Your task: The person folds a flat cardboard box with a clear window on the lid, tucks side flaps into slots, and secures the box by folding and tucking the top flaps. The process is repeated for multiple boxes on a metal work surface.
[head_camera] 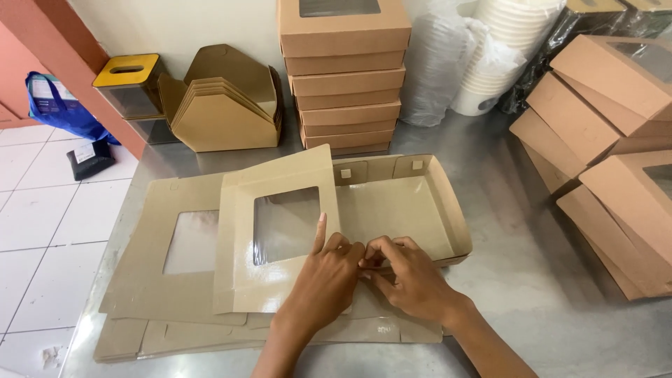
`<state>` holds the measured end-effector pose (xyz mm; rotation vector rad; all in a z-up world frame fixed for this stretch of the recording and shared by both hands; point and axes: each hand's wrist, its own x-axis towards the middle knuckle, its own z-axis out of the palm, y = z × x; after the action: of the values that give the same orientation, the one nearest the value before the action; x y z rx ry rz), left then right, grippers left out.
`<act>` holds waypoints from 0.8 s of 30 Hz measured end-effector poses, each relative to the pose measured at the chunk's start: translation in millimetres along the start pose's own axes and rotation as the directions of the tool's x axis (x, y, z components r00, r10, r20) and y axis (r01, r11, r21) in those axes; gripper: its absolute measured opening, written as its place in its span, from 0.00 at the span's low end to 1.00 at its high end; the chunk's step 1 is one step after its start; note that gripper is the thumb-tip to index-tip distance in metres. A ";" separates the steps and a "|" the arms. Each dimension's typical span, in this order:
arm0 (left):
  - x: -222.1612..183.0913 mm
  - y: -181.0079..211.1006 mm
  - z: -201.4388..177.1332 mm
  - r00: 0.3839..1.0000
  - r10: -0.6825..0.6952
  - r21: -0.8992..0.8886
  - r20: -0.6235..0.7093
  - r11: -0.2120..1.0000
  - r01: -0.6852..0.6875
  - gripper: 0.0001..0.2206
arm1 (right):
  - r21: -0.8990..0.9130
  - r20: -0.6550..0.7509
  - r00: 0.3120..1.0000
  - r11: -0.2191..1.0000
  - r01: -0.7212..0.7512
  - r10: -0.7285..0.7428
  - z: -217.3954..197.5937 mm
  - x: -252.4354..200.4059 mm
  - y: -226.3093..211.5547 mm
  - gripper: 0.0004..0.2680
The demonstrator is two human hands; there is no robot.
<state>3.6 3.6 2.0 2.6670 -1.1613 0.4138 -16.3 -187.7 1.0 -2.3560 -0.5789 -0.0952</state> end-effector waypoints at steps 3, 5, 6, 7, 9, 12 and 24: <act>0.6 -2.4 -1.2 1.000 0.024 -0.065 -0.001 0.998 -0.024 0.08 | 0.056 0.066 0.997 0.997 -0.049 0.045 -2.1 0.7 -1.4 0.06; 1.4 -2.0 -4.5 0.999 0.037 -0.093 -0.008 0.995 -0.038 0.09 | 0.043 0.083 0.994 0.997 -0.069 0.066 -1.7 0.1 -1.1 0.06; 1.0 -2.2 -5.4 0.999 0.038 -0.092 -0.008 0.995 -0.039 0.09 | 0.042 0.082 0.994 0.997 -0.069 0.066 -0.9 0.4 -0.6 0.06; 0.6 -2.4 -6.4 1.000 0.021 -0.141 -0.008 0.990 -0.022 0.06 | 0.040 0.043 0.999 0.999 -0.033 0.031 -0.1 0.8 -0.3 0.06; 2.2 -1.2 -8.8 1.000 0.006 -0.188 -0.013 0.982 -0.008 0.05 | 0.033 0.002 1.000 0.999 0.005 -0.005 0.5 2.8 1.7 0.07; 3.7 4.5 -7.9 0.999 -0.053 -0.055 0.005 0.997 0.053 0.11 | -0.027 -0.052 0.996 0.997 0.073 -0.074 2.2 2.0 4.9 0.09; 0.6 -0.6 -3.7 0.999 -0.035 0.016 -0.016 0.999 0.035 0.09 | -0.047 -0.007 0.990 0.989 0.137 -0.138 0.2 -0.6 -8.3 0.07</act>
<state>3.8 4.7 5.6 2.6885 -1.1102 0.4396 -20.5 -182.3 5.9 -2.3568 -0.7415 -0.1843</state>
